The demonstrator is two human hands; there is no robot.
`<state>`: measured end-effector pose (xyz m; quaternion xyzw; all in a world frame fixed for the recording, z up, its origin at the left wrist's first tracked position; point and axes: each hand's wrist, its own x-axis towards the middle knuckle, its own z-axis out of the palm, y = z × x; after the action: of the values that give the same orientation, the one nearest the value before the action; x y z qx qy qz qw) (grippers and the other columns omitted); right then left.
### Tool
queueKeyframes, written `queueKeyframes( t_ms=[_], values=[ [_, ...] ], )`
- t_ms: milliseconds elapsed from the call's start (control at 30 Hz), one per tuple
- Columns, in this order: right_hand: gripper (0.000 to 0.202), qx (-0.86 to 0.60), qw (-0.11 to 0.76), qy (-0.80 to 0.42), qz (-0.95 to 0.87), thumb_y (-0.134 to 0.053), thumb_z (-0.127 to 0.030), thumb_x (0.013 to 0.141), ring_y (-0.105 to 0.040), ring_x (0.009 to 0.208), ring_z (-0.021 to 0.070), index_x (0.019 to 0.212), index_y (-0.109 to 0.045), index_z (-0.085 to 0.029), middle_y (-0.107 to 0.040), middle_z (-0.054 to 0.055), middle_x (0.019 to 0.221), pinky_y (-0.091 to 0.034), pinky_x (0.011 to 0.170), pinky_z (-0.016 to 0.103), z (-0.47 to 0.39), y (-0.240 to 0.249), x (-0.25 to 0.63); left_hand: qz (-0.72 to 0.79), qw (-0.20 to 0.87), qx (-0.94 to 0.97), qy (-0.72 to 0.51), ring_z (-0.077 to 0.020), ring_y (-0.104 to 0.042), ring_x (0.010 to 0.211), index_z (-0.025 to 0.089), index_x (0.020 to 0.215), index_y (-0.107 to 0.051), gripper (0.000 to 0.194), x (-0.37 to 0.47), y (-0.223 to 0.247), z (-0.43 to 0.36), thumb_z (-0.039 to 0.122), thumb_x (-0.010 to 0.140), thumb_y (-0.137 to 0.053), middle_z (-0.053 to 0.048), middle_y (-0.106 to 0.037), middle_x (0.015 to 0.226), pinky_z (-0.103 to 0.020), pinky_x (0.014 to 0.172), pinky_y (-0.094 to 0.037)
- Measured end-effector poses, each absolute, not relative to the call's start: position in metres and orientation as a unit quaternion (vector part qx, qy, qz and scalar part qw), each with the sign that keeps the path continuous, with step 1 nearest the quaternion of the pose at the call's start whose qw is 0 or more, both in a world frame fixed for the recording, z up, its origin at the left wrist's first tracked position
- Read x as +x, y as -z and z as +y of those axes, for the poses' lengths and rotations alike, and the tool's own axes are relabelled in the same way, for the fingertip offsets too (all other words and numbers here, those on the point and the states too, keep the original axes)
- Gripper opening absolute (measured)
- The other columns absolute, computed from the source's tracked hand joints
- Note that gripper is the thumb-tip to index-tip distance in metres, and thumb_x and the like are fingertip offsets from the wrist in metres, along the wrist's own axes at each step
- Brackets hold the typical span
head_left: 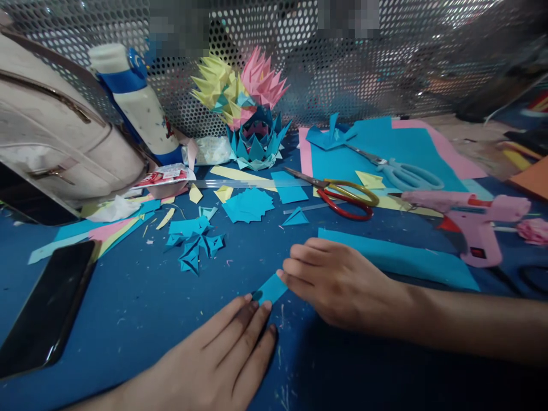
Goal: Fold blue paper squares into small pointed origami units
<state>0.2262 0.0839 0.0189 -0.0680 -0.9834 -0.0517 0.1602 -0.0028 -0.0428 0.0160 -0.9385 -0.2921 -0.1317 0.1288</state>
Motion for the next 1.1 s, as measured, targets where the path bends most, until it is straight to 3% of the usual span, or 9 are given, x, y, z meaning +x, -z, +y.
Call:
queueKeyframes(
  t_ms=[267,400,567,767,900,967,1067,1100],
  values=[
    [0.033,-0.022,0.132,-0.039,-0.99,-0.046,-0.014,0.091,-0.053,0.088,0.0204,0.12,-0.061,-0.013,-0.066,0.008,0.101,-0.039,0.078,0.036,0.085,-0.011,0.221,-0.292,0.138,-0.937,0.132,-0.023,-0.066,0.113,0.007,0.118,-0.066,0.04,-0.002,-0.017,-0.044,0.012,0.103,-0.03,-0.011,-0.072,0.118,-0.046,0.124,-0.017],
    [0.038,-0.009,0.095,-0.07,-0.993,-0.052,-0.014,0.09,-0.047,0.078,0.0184,0.127,-0.059,-0.016,-0.063,0.006,0.098,-0.034,0.068,0.034,0.087,-0.012,0.214,-0.292,0.135,-0.937,0.14,-0.0248,-0.066,0.111,0.008,0.115,-0.068,0.038,-0.002,-0.015,-0.043,0.013,0.102,-0.032,-0.009,-0.073,0.116,-0.049,0.124,-0.013],
    [0.039,-0.007,0.108,-0.076,-0.991,-0.051,-0.01,0.092,-0.041,0.073,0.0173,0.127,-0.061,-0.024,-0.058,0.004,0.093,-0.029,0.066,0.033,0.089,-0.009,0.207,-0.299,0.133,-0.933,0.149,-0.0253,-0.064,0.112,0.01,0.114,-0.069,0.033,0.0,-0.014,-0.043,0.015,0.1,-0.039,-0.007,-0.074,0.114,-0.05,0.124,-0.011],
    [0.023,-0.013,0.145,0.012,-0.989,-0.047,-0.019,0.099,-0.042,0.078,0.0196,0.104,-0.069,-0.019,-0.058,0.005,0.088,-0.028,0.069,0.034,0.089,-0.022,0.212,-0.301,0.123,-0.935,0.144,-0.0273,-0.062,0.114,0.006,0.12,-0.065,0.036,0.0,-0.009,-0.046,0.014,0.1,-0.037,-0.014,-0.069,0.122,-0.051,0.124,-0.013],
    [0.027,-0.049,0.157,0.088,-0.982,-0.042,-0.012,0.098,-0.042,0.078,0.0202,0.088,-0.067,-0.014,-0.058,0.007,0.085,-0.028,0.067,0.035,0.085,-0.023,0.218,-0.319,0.05,-0.926,0.198,-0.0242,-0.061,0.11,0.008,0.121,-0.062,0.032,-0.004,-0.003,-0.041,0.011,0.099,-0.04,-0.012,-0.068,0.122,-0.053,0.122,-0.019],
    [0.025,-0.044,0.189,0.103,-0.976,-0.043,-0.012,0.096,-0.041,0.076,0.0197,0.083,-0.065,-0.014,-0.058,0.006,0.085,-0.026,0.063,0.034,0.085,-0.016,0.219,-0.353,-0.039,-0.915,0.191,-0.0209,-0.06,0.107,0.013,0.126,-0.058,0.034,-0.005,-0.003,-0.036,0.009,0.097,-0.041,-0.009,-0.067,0.116,-0.05,0.119,-0.025],
    [0.016,-0.084,0.195,0.035,-0.977,-0.051,-0.025,0.094,-0.044,0.083,0.0206,0.093,-0.064,-0.016,-0.061,0.007,0.096,-0.032,0.069,0.034,0.09,-0.007,0.217,-0.436,-0.133,-0.866,0.205,-0.0242,-0.053,0.118,0.018,0.135,-0.047,0.038,-0.004,-0.006,-0.028,0.014,0.097,-0.046,-0.011,-0.058,0.125,-0.048,0.109,-0.038],
    [0.023,-0.075,0.188,0.009,-0.979,-0.053,-0.035,0.094,-0.045,0.084,0.0208,0.097,-0.064,-0.016,-0.061,0.008,0.098,-0.033,0.071,0.034,0.093,-0.005,0.217,-0.454,-0.15,-0.853,0.209,-0.0252,-0.051,0.119,0.019,0.136,-0.045,0.039,-0.004,-0.007,-0.027,0.017,0.098,-0.048,-0.011,-0.056,0.127,-0.047,0.105,-0.041]
  ],
)
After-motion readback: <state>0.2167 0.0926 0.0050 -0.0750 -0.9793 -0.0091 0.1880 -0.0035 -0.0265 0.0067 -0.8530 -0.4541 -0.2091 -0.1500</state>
